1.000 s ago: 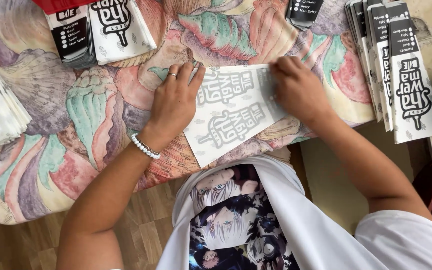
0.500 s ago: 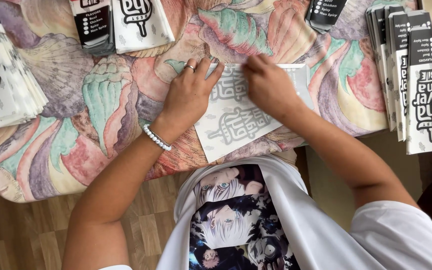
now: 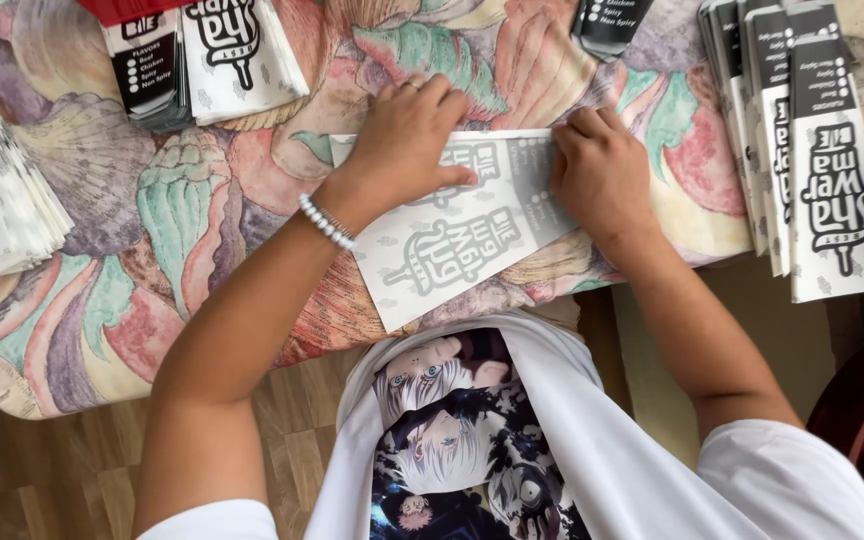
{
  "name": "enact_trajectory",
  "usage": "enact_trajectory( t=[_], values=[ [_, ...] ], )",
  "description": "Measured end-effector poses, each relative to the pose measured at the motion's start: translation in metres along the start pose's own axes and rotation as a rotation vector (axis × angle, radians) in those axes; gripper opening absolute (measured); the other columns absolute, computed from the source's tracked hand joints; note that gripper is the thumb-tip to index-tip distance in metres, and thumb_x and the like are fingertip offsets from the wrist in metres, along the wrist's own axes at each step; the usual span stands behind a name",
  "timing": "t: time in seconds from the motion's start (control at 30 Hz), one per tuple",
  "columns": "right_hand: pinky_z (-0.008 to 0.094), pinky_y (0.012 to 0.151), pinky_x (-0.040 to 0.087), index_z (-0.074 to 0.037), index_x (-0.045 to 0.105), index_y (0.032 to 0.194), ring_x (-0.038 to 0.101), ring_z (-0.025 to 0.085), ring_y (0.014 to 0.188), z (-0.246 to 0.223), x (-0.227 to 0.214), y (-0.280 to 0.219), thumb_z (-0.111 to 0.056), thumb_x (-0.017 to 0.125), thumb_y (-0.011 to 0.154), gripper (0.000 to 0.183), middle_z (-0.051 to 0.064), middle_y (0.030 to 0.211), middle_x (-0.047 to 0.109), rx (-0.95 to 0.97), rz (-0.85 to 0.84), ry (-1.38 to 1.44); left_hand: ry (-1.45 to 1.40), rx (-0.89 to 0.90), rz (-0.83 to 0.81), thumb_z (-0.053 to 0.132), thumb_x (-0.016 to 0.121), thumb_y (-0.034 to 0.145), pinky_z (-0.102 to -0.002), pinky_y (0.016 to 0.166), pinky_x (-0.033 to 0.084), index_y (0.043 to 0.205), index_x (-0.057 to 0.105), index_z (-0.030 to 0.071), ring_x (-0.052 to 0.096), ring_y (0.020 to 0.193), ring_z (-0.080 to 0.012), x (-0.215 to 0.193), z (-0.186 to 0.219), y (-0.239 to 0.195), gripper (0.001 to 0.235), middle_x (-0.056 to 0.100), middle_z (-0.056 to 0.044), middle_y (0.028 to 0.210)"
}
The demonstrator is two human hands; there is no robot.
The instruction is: Folding and stacking printed shawarma wrappers at a manual workstation.
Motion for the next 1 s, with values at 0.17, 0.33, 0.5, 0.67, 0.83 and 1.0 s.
enact_trajectory(
  t=[0.17, 0.33, 0.5, 0.67, 0.83, 1.0],
  values=[
    [0.042, 0.069, 0.055, 0.005, 0.077, 0.118, 0.069, 0.030, 0.095, 0.007, -0.032, -0.001, 0.004, 0.058, 0.092, 0.032, 0.015, 0.110, 0.071, 0.214, 0.110, 0.472, -0.036, -0.030, -0.154, 0.056, 0.098, 0.064, -0.050, 0.064, 0.051, 0.105, 0.048, 0.011, 0.068, 0.081, -0.0349, 0.020, 0.002, 0.037, 0.079, 0.068, -0.011, 0.095],
    [0.034, 0.085, 0.059, 0.001, 0.066, 0.129, 0.068, 0.026, 0.104, 0.012, -0.054, -0.021, -0.004, 0.061, 0.105, 0.025, 0.016, 0.118, 0.067, 0.421, 0.361, 0.823, -0.148, -0.094, -0.243, 0.042, 0.084, 0.078, -0.051, 0.075, 0.052, 0.105, 0.069, 0.018, 0.068, 0.096, -0.0333, 0.005, 0.007, 0.027, 0.040, 0.073, -0.009, 0.105],
    [0.042, 0.112, 0.049, -0.007, 0.038, 0.157, 0.057, 0.030, 0.129, 0.024, -0.037, -0.024, -0.055, 0.055, 0.107, 0.071, 0.018, 0.142, 0.056, 0.321, 0.319, 1.242, -0.508, -0.064, 0.014, 0.022, 0.072, 0.099, -0.025, 0.051, 0.052, 0.096, 0.064, 0.012, 0.072, 0.068, -0.0146, -0.040, 0.010, -0.012, 0.013, 0.076, -0.004, 0.087],
    [0.035, 0.102, 0.053, -0.002, 0.036, 0.158, 0.061, 0.024, 0.127, -0.029, -0.081, 0.020, -0.037, 0.056, 0.110, 0.063, 0.015, 0.140, 0.061, 0.153, 0.131, 1.243, -0.813, 0.098, 0.698, 0.025, 0.062, 0.105, -0.029, 0.079, 0.052, 0.117, 0.064, 0.006, 0.071, 0.098, -0.0156, -0.071, 0.003, -0.053, 0.022, 0.075, -0.004, 0.107],
    [0.030, 0.089, 0.054, 0.002, 0.055, 0.132, 0.065, 0.017, 0.107, -0.038, -0.066, 0.032, -0.022, 0.060, 0.110, 0.033, 0.011, 0.118, 0.068, 0.222, 0.169, 1.204, -1.016, -0.021, 0.793, 0.030, 0.060, 0.105, -0.028, 0.089, 0.056, 0.121, 0.063, 0.007, 0.070, 0.104, -0.0151, -0.059, 0.000, -0.072, 0.029, 0.074, -0.004, 0.113],
    [0.026, 0.065, 0.047, 0.000, 0.060, 0.097, 0.060, 0.015, 0.085, -0.008, -0.060, 0.046, -0.007, 0.068, 0.109, 0.016, 0.008, 0.097, 0.066, 0.203, 0.208, 1.113, -1.210, -0.002, 0.751, 0.032, 0.061, 0.104, -0.026, 0.083, 0.064, 0.131, 0.059, 0.008, 0.071, 0.097, -0.0174, -0.050, 0.004, -0.087, 0.036, 0.072, -0.006, 0.108]
  ],
)
Point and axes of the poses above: each hand's wrist, its own y-axis towards the middle knuckle, its own x-axis out of the palm, z = x × y, the point moved 4 cm from there along y, towards the middle knuckle
